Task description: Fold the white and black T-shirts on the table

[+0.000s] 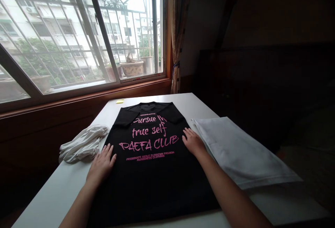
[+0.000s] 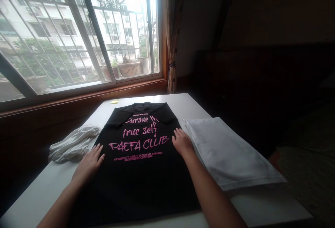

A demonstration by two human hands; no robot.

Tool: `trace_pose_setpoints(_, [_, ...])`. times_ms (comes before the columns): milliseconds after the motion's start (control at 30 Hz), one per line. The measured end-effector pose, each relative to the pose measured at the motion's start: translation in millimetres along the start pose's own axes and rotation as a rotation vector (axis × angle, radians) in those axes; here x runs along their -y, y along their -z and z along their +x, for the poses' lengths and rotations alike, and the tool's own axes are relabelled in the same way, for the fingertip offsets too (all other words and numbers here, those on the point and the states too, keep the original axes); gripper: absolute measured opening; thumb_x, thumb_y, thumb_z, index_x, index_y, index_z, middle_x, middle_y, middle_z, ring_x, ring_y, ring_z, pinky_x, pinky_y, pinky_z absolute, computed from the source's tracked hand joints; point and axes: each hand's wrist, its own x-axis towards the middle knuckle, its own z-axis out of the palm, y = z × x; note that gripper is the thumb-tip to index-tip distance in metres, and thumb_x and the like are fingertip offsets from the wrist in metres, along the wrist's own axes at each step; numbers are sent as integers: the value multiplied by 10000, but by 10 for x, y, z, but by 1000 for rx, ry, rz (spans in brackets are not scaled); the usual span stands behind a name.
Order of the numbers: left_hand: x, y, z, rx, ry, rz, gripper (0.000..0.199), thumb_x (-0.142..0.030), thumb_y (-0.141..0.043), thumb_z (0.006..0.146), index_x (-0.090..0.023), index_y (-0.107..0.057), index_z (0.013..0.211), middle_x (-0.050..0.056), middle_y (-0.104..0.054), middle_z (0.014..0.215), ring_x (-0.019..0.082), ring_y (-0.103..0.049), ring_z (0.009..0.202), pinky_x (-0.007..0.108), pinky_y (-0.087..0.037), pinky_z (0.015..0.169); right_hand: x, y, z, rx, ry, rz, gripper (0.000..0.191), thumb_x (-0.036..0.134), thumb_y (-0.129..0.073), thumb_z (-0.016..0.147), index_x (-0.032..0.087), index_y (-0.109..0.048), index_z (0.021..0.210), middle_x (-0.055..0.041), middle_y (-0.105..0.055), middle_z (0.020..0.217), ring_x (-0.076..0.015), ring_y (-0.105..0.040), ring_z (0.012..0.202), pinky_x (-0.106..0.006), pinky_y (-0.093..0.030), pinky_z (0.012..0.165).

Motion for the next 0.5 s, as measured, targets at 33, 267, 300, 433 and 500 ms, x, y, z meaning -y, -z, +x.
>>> trace_pose_setpoints(33, [0, -1, -15, 4, -2, 4, 660, -445, -271, 1028, -119, -364, 1594, 113, -316, 1680, 267, -262, 1568, 484, -264, 1244, 8, 11, -18, -4, -1, -5, 508, 297, -446, 993, 95, -612, 1428, -138, -561, 1516, -283, -463, 1449, -425, -348, 1212])
trace_pose_setpoints(267, [-14, 32, -201, 21, 4, -36, 675, -480, -266, 1023, -144, -354, 1601, 107, -308, 1683, 274, -266, 1566, 506, -260, 1242, 145, 166, -206, -15, -52, -39, 475, 306, -455, 996, 169, -633, 1415, -95, -565, 1521, -293, -467, 1426, -437, -411, 1154])
trace_pose_setpoints(300, [-16, 42, -244, 18, 0, -50, 674, -483, -273, 1020, -146, -363, 1598, 108, -318, 1680, 277, -274, 1563, 506, -261, 1244, 173, 197, -252, -13, -69, -46, 471, 313, -460, 996, 186, -634, 1415, -88, -560, 1526, -304, -456, 1429, -451, -426, 1137])
trace_pose_setpoints(433, [3, 79, -472, -10, -17, -136, 675, -516, -319, 1000, -177, -422, 1574, 97, -372, 1661, 295, -316, 1546, 521, -282, 1243, 249, 338, -511, -1, -126, -81, 446, 334, -506, 977, 236, -652, 1387, -81, -537, 1542, -359, -467, 1389, -504, -455, 1090])
trace_pose_setpoints(500, [44, 94, -619, -37, -14, -205, 675, -552, -347, 984, -201, -470, 1548, 92, -377, 1662, 310, -337, 1536, 529, -319, 1229, 237, 417, -682, -6, -126, -80, 460, 331, -546, 950, 241, -641, 1391, -93, -508, 1560, -367, -506, 1341, -506, -459, 1087])
